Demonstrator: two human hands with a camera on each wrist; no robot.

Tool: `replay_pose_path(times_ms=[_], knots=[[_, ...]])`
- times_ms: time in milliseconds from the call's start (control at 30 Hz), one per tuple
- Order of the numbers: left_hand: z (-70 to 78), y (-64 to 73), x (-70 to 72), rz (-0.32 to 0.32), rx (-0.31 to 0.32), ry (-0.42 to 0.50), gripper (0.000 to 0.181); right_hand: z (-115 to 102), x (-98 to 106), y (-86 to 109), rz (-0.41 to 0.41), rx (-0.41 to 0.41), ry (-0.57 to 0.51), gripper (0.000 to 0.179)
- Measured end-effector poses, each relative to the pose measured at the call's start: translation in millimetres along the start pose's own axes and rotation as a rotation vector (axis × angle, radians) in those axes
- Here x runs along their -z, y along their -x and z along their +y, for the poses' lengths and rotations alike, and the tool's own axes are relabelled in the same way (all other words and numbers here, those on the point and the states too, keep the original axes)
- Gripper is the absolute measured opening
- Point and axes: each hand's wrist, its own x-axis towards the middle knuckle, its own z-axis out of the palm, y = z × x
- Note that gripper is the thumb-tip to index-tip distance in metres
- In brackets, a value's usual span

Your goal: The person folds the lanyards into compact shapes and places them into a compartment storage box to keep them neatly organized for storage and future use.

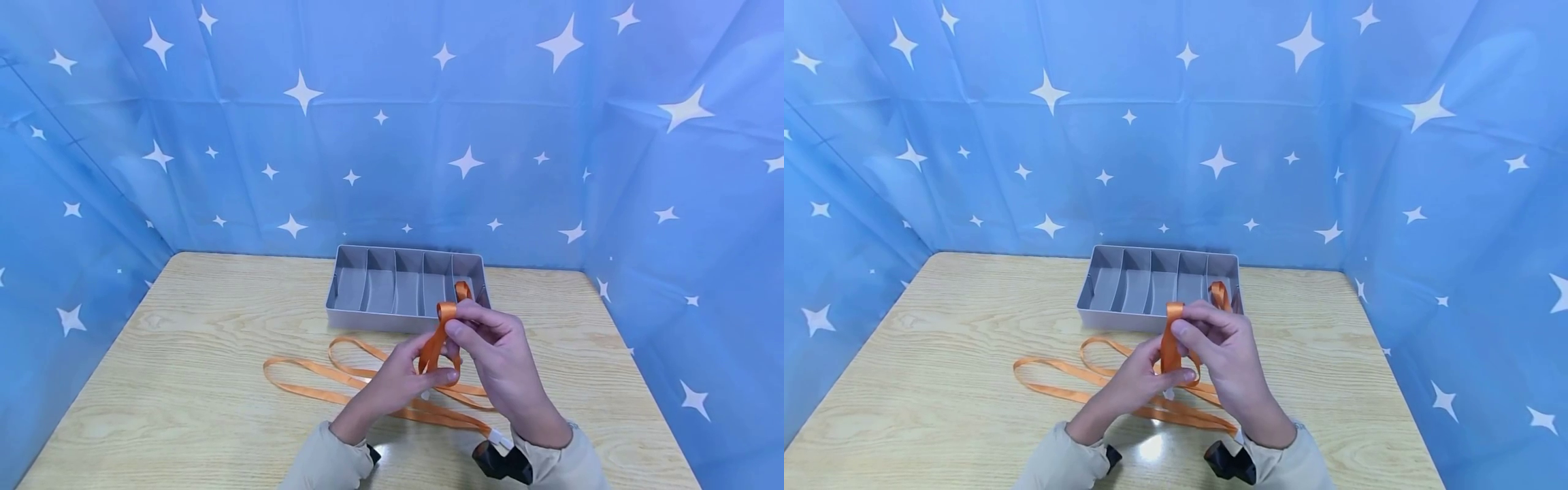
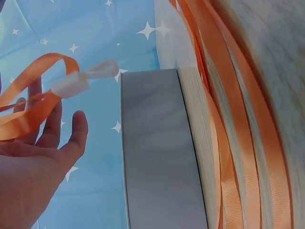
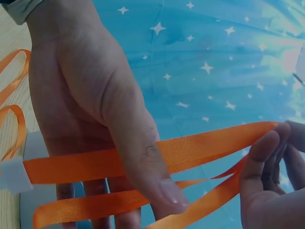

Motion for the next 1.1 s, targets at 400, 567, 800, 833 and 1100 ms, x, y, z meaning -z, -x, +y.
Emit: replay_pose_path(times_ms=[400, 567, 800, 833, 1100], knots=[[-2.0, -0.7, -3.5, 0.114, 0.004, -0.080, 0.015, 1.6, 0.0, 1.7, 0.013, -0.046, 0.014, 0.026], [0.9, -2.4, -5.1, 0.139, 0.000, -0.110, 0.028, 2.2, -0.8, 2.0, -0.003, -0.038, -0.006, 0.026], [1.2, -3.7, -6.6, 0.129, -0.028, -0.075, 0.024, 2.8, -0.5, 2.2, -0.010, -0.034, -0.004, 0.025], [0.8, -3.8, -6.7, 0.124, -0.031, -0.058, 0.024, 2.7, -0.6, 2.2, -0.006, -0.040, -0.004, 0.025], [-1.5, -4.5, -6.6, 0.106, -0.031, -0.047, 0.034, 4.1, 0.2, 2.5, 0.000, -0.049, 0.015, 0.025]])
